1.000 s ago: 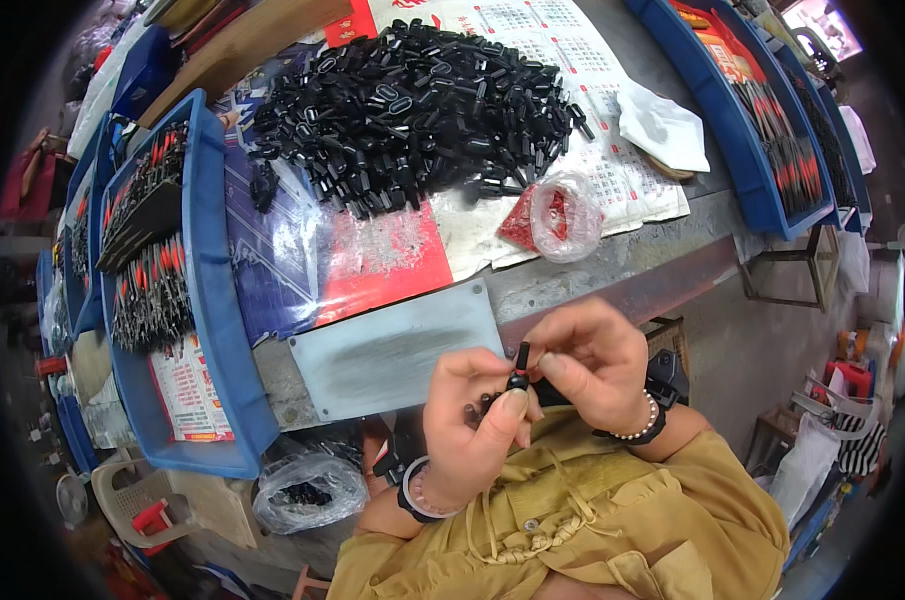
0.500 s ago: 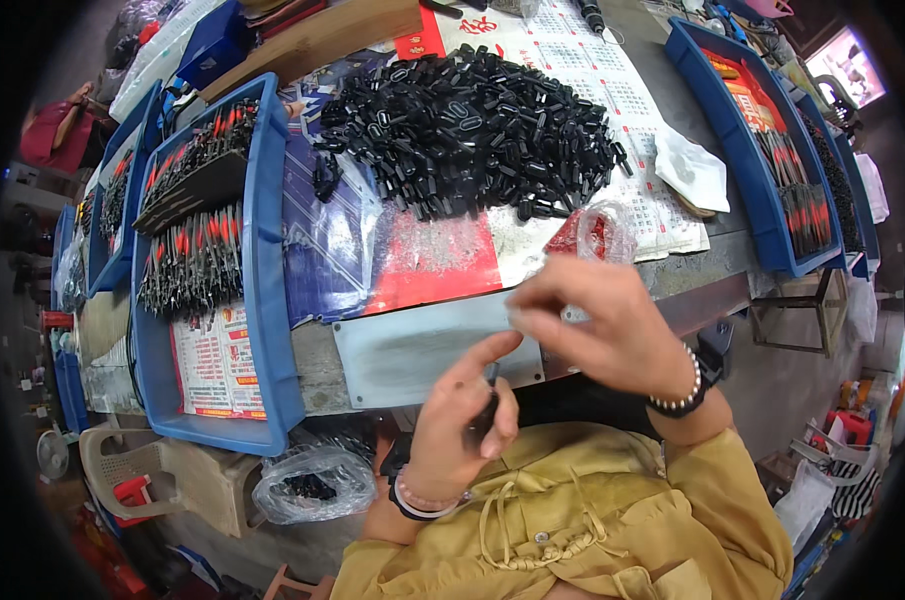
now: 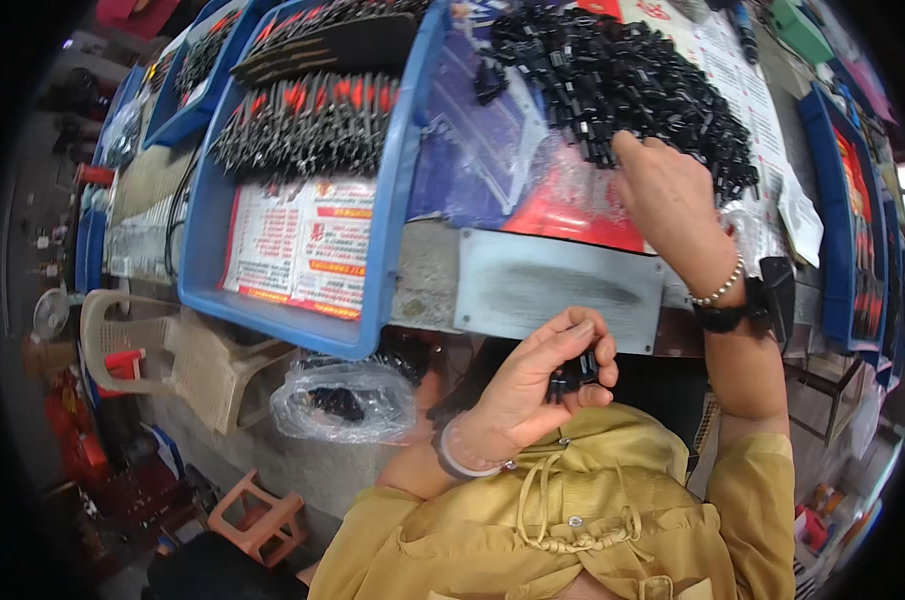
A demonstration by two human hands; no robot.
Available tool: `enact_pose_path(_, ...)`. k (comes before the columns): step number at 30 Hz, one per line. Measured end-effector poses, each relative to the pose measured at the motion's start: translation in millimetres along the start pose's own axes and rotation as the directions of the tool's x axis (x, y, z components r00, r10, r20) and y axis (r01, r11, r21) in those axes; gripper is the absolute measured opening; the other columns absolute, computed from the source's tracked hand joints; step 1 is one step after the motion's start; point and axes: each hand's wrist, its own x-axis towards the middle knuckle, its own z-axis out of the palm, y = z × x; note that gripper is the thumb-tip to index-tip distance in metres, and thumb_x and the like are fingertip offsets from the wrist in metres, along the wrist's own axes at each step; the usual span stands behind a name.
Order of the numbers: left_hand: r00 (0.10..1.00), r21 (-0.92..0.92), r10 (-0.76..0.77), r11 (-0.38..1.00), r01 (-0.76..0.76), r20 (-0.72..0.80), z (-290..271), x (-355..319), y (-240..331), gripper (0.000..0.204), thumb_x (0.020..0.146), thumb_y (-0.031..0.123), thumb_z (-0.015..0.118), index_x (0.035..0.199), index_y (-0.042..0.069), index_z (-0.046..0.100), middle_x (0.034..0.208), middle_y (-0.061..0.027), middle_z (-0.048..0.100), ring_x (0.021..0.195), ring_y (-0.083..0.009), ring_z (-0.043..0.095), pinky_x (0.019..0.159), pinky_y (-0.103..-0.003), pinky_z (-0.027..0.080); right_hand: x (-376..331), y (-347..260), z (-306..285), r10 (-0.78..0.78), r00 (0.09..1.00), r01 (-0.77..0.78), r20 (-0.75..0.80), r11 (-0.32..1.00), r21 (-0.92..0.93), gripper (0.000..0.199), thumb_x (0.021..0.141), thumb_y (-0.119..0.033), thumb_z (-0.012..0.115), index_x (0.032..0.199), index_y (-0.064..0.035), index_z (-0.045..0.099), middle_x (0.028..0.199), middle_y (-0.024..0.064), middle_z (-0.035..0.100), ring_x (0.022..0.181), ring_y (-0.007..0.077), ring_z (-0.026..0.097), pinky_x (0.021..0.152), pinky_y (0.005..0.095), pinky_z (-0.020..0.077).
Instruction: The person repeatedly picks a black plastic key cover from a pile, inserts a small red rubber piece into it, and places the assembled unit into a clear plastic bag. The process is repeated continuously throughout the clip.
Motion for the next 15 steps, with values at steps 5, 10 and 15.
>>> enact_pose_path(5,1.000,0.096,0.030,0.995,-0.031,0.006,-1.1,-0.8,-2.6,0.011,0.095,0.019,0.054,0.095,0.009,0.050,0.078,-0.0024,0.048,0.066,-0.0125,0.049,0.050,-0.021,0.035,-8.3,0.7,0.1,-0.027,0.999,0.028,-0.022,0.999,0.047,0.010,0.080,-0.006,0.056,0.089,-0.0020,0.051,0.078,0.0178,0.061,0.068,0.0373,0.063,0.058,0.0444,0.0513)
enact_pose_path(10,0.990,0.239,0.137,0.963,-0.126,-0.030,4.8,0.7,-6.3,0.007,0.092,0.008,0.055,0.099,0.007,0.052,0.071,-0.0014,0.046,0.056,-0.0111,0.043,0.045,-0.022,0.031,-37.8,2.8,-23.0,-0.016,0.989,0.078,-0.146,0.897,0.435,0.018,0.079,-0.003,0.058,0.096,0.0019,0.055,0.081,0.0180,0.062,0.065,0.0307,0.063,0.057,0.0389,0.0505)
enact_pose_path(15,0.945,0.445,0.326,0.849,-0.283,-0.020,13.6,8.4,-13.2,0.025,0.091,0.007,0.060,0.114,-0.001,0.054,0.080,-0.0030,0.054,0.058,-0.0079,0.049,0.047,-0.020,0.036,-103.8,5.1,-57.5,0.067,0.905,-0.419,0.421,-0.035,0.907,0.017,0.085,-0.002,0.063,0.100,0.0043,0.059,0.083,0.0013,0.060,0.068,0.0041,0.057,0.056,0.0193,0.0458)
